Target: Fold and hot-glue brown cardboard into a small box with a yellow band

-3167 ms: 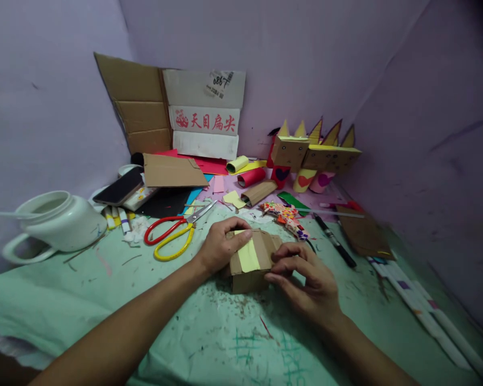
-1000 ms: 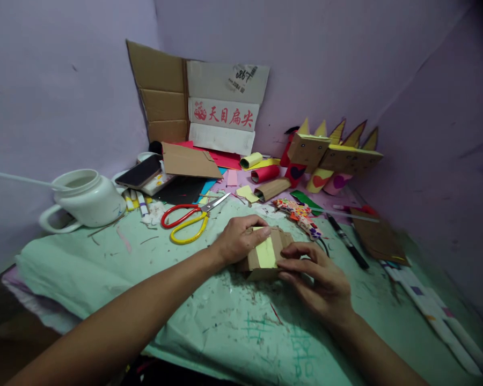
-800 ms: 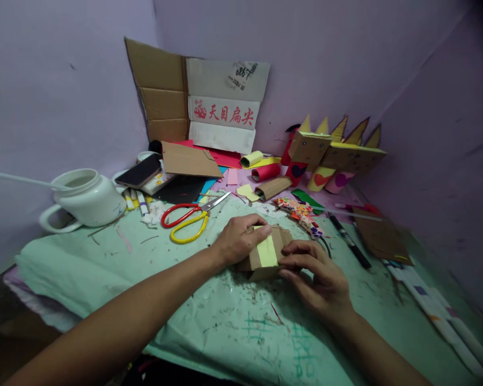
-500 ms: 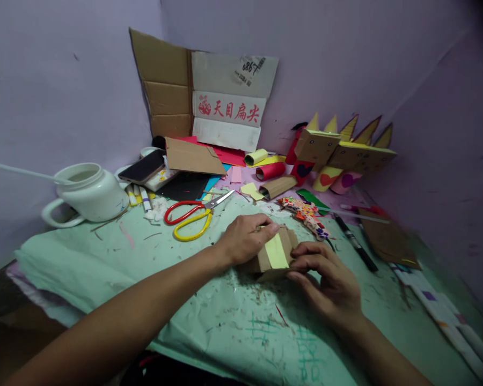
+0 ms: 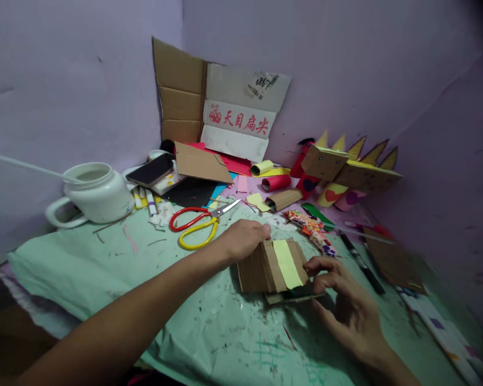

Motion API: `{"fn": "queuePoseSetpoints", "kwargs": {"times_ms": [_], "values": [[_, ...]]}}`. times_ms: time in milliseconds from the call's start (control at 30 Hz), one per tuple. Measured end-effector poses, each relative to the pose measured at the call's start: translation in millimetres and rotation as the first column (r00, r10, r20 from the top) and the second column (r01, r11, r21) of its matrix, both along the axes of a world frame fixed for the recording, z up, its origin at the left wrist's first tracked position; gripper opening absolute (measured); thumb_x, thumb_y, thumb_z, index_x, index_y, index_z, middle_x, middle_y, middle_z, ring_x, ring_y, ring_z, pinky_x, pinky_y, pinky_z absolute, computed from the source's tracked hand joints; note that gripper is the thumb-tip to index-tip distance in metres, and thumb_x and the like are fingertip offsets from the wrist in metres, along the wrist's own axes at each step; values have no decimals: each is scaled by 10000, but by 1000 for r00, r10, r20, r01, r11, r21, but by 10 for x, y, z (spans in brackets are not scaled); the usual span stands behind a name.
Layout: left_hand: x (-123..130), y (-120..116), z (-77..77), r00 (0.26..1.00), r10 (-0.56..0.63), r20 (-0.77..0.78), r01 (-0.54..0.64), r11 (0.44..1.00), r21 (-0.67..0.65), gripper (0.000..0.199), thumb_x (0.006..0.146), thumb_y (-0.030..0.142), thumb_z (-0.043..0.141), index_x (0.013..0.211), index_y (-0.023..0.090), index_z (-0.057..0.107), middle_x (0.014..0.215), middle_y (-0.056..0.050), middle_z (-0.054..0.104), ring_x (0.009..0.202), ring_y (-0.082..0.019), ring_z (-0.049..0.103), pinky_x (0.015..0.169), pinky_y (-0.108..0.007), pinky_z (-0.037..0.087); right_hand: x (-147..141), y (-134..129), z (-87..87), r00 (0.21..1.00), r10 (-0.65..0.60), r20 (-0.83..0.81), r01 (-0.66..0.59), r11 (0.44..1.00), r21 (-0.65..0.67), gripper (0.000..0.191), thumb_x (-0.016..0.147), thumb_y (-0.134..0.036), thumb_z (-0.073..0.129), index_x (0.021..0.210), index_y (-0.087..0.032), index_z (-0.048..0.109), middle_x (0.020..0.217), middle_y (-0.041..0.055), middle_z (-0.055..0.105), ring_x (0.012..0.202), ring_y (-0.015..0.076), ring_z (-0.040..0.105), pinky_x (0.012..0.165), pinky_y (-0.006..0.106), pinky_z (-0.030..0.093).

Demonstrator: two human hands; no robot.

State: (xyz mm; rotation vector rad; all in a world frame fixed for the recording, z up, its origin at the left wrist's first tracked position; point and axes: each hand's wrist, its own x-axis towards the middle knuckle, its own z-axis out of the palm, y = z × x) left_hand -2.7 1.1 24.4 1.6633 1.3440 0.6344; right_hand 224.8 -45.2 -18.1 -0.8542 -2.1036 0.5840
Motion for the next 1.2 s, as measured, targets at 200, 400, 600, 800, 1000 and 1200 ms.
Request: {"fn": "queuePoseSetpoints", "kwargs": {"times_ms": [200, 400, 600, 800, 1000, 1200], "values": [[-20, -138, 114, 990, -44, -137, 45, 999, 8, 335, 819, 389, 425, 886, 156, 657, 959, -126, 679, 868, -273, 583, 689, -333, 401, 34, 18, -31, 998, -22, -55, 21, 999, -27, 114, 852, -327, 522, 914, -233, 539, 1069, 68, 474, 1021, 242, 472, 831, 334, 409], [31, -274, 119, 981, 52, -186, -41, 997, 61, 397, 863, 378, 337, 1053, 151, 601, 1036, -172, 654, 939, -317, 579, 772, -402, 393, 51, -202, -74, 897, -406, -172, 410, 912, -16, 100, 866, -322, 510, 899, -241, 558, 999, 62, 524, 965, 245, 520, 806, 353, 437], [70, -372, 149, 991, 115, -74, -115, 993, 6, 414, 857, 405, 357, 1184, 173, 458, 1067, -147, 634, 963, -295, 582, 818, -408, 415, -116, -543, -102, 923, -384, 19, 368, 869, -329, 675, 724, -425, 667, 1295, -265, 345, 1303, 125, 441, 1144, 325, 497, 901, 439, 461], [16, -262, 126, 996, 65, 62, -54, 985, -164, 227, 841, 344, 351, 755, 192, 496, 810, -42, 622, 524, -151, 586, 447, -251, 440, -172, -235, 157, 943, -302, -143, 159, 782, -603, 550, 773, -331, 611, 1249, -284, 340, 1276, 130, 488, 1146, 272, 528, 898, 420, 473], [-61, -89, -74, 993, 120, -3, -119, 988, -99, 277, 599, 59, 462, 832, 180, 552, 655, -1, 595, 550, -166, 593, 486, -242, 443, -33, 512, 208, 943, -171, -287, -23, 824, -566, 565, 586, -114, 585, 1112, -286, 470, 1212, 84, 508, 1047, 223, 572, 834, 388, 488], [-52, -104, -5, 975, -86, 204, 82, 996, 29, 348, 569, 62, 559, 893, 152, 648, 913, -52, 680, 892, -231, 605, 763, -297, 459, -158, 829, 299, 965, -142, -221, 48, 922, -385, 521, 622, -123, 527, 1133, -211, 474, 1188, 119, 564, 1078, 221, 568, 947, 439, 419]]}}
